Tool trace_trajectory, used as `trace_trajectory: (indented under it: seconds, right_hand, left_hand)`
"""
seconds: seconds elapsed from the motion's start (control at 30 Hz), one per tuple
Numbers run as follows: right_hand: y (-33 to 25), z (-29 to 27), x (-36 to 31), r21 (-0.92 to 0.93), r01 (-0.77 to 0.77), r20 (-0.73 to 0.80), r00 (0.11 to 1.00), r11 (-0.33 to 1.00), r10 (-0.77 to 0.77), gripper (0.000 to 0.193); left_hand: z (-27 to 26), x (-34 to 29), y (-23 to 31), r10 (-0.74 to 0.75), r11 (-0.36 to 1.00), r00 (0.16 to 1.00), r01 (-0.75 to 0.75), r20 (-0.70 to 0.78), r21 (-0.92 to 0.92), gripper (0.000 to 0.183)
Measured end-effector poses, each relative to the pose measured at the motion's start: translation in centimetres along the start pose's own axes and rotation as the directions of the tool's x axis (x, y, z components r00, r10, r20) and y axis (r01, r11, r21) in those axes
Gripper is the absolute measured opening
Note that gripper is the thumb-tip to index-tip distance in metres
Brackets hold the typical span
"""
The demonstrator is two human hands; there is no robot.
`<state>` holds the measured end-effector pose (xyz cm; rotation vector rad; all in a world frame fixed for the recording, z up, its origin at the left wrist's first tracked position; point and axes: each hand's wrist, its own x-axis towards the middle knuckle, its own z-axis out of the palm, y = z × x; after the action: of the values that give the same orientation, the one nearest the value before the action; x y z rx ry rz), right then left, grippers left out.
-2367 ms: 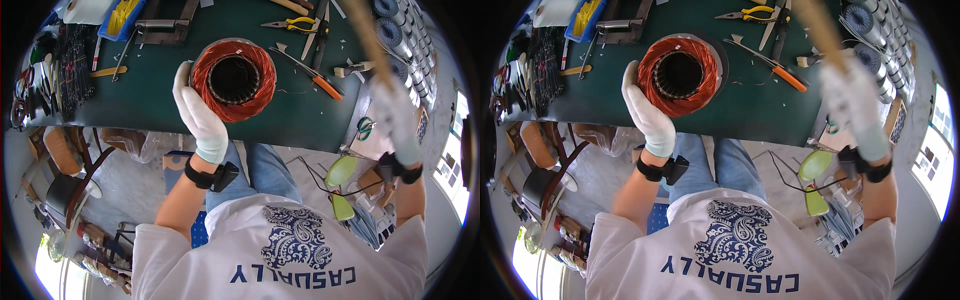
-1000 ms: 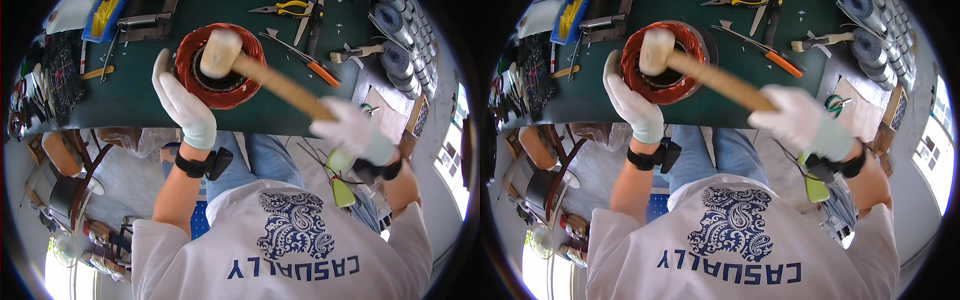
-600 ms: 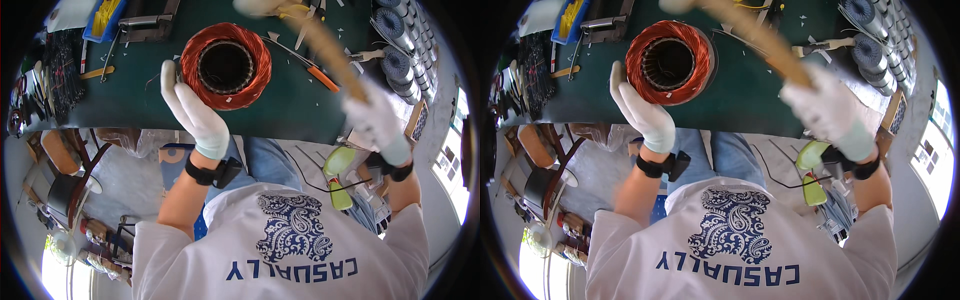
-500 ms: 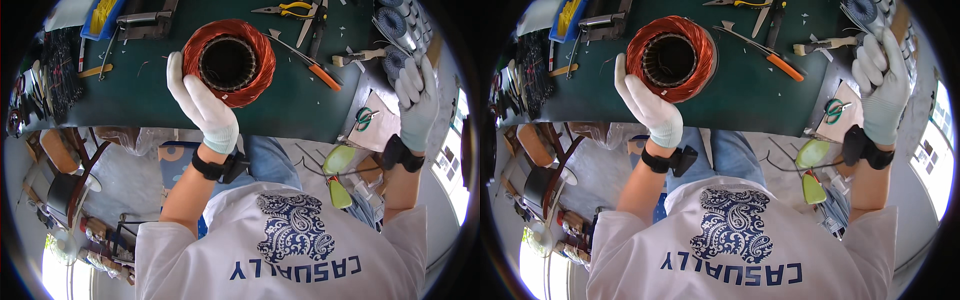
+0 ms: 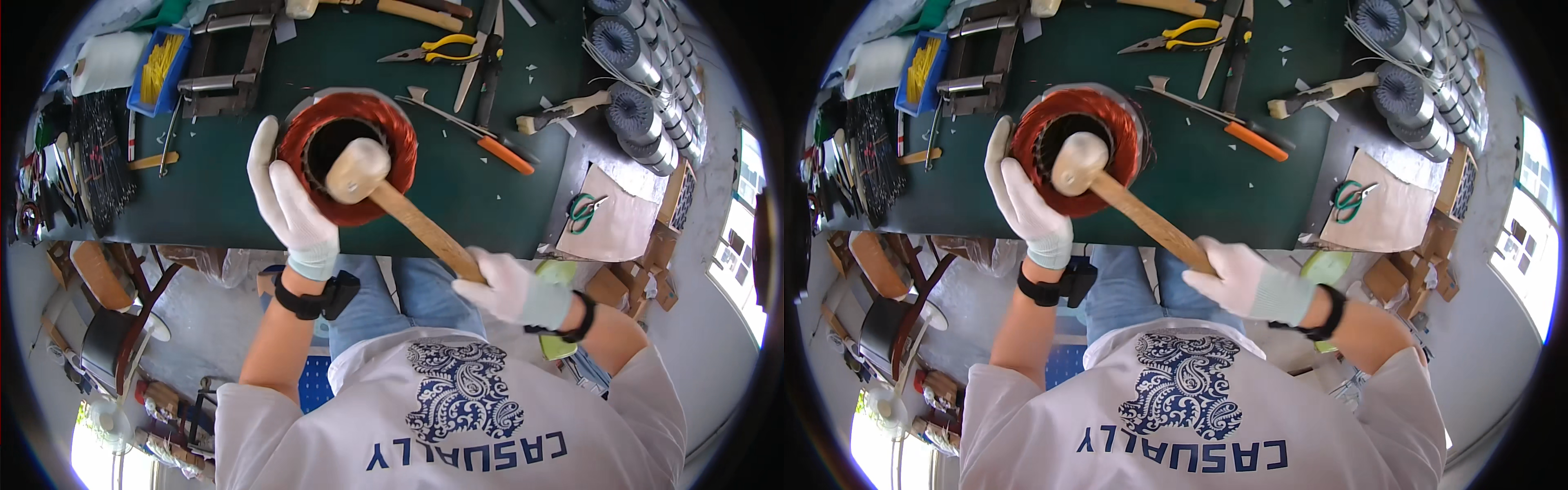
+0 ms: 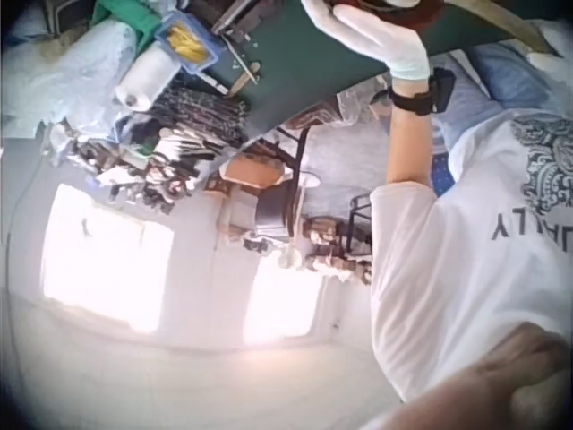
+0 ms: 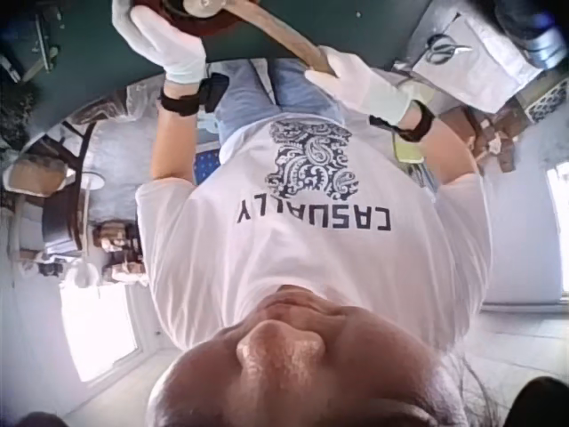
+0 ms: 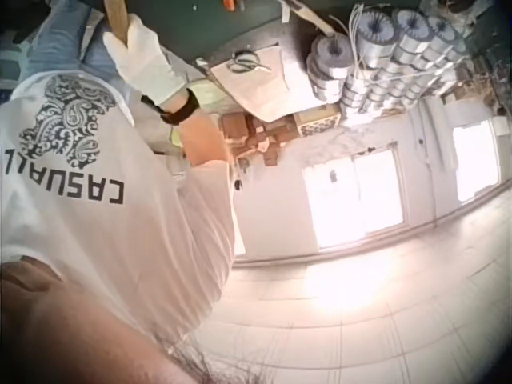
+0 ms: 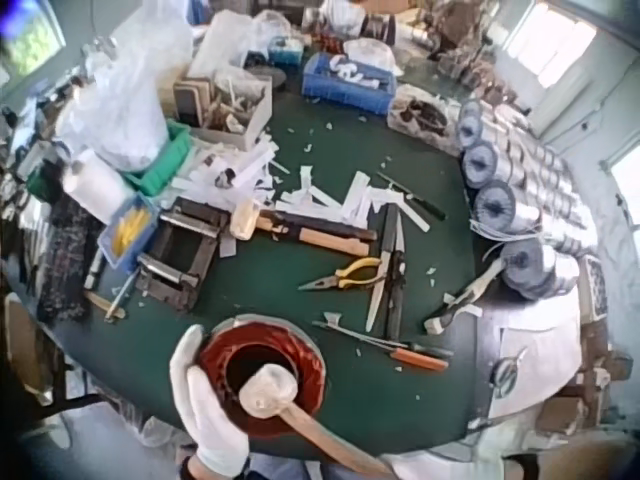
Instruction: The recorder is inserting copper wire coils and insulation strips into a motor stator.
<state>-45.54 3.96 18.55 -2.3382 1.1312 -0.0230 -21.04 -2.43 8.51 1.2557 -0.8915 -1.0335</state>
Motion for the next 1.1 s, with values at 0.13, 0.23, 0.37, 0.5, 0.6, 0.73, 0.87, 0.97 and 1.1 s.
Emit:
trace_trajectory:
  seconds: [0.13, 0.23, 0.37, 0.5, 0.6, 0.73, 0.87, 0.97, 1.1]
  right_hand:
    - [5.9, -0.6, -4.3, 0.413, -0.562, 0.236, 0.826, 0.717, 0.512, 0.028]
    - [14.1, 1.4, -11.2, 0.064, -0.672, -0.205, 0.714, 0.737, 0.669, 0.029]
    - [18.3, 0.3, -12.1, -0.061, -0.797, -0.078, 0.604, 0.601, 0.793, 0.044]
    - [15.2, -2.5, -1.4, -0.189, -0.344, -0.144, 0.936, 0.920, 0.321, 0.065]
    - [16.6, -3.5, 7.2, 0.069, 0.002, -0.285, 0.958, 0.998, 0.017, 0.032]
    - [15.8, 0.2, 8.8, 0.263, -0.088, -0.385, 0.903, 0.961, 0.188, 0.021]
    - [21.5, 1.8, 0.6, 0.324, -0.550, -0.568, 0.538, 0.770, 0.623, 0.014]
    - [28.6, 3.2, -6.3, 0.565, -0.719, -0.458, 0.136, 0.405, 0.879, 0.044]
    - [26.0, 1.3, -0.7, 0.655, -0.755, 0.148, 0.161, 0.026, 0.976, 0.065]
  left_hand:
    - [-2.4, 1.2, 1.1, 0.273, 0.783, 0.937, -0.349, 0.219, 0.516, 0.039]
    - [-2.2, 1.2, 4.4, 0.369, 0.499, 0.544, -0.800, 0.754, 0.333, 0.040]
    - [1.5, -2.1, 5.5, 0.121, 0.337, 0.748, -0.649, 0.653, 0.682, 0.046]
    - [3.7, -3.1, 4.2, -0.057, 0.244, 0.814, -0.550, 0.578, 0.799, 0.039]
    - [3.2, -2.6, 2.8, 0.122, 0.208, 0.751, -0.659, 0.649, 0.723, 0.043]
    - [1.7, -2.1, 3.2, 0.084, 0.133, 0.703, -0.710, 0.706, 0.691, 0.044]
    - [1.5, -0.9, 3.2, 0.077, 0.134, 0.663, -0.747, 0.744, 0.652, 0.044]
    - [1.6, 0.3, 3.5, 0.111, 0.206, 0.621, -0.778, 0.776, 0.593, 0.042]
    - [0.2, 0.9, 3.7, 0.086, 0.223, 0.550, -0.823, 0.831, 0.522, 0.043]
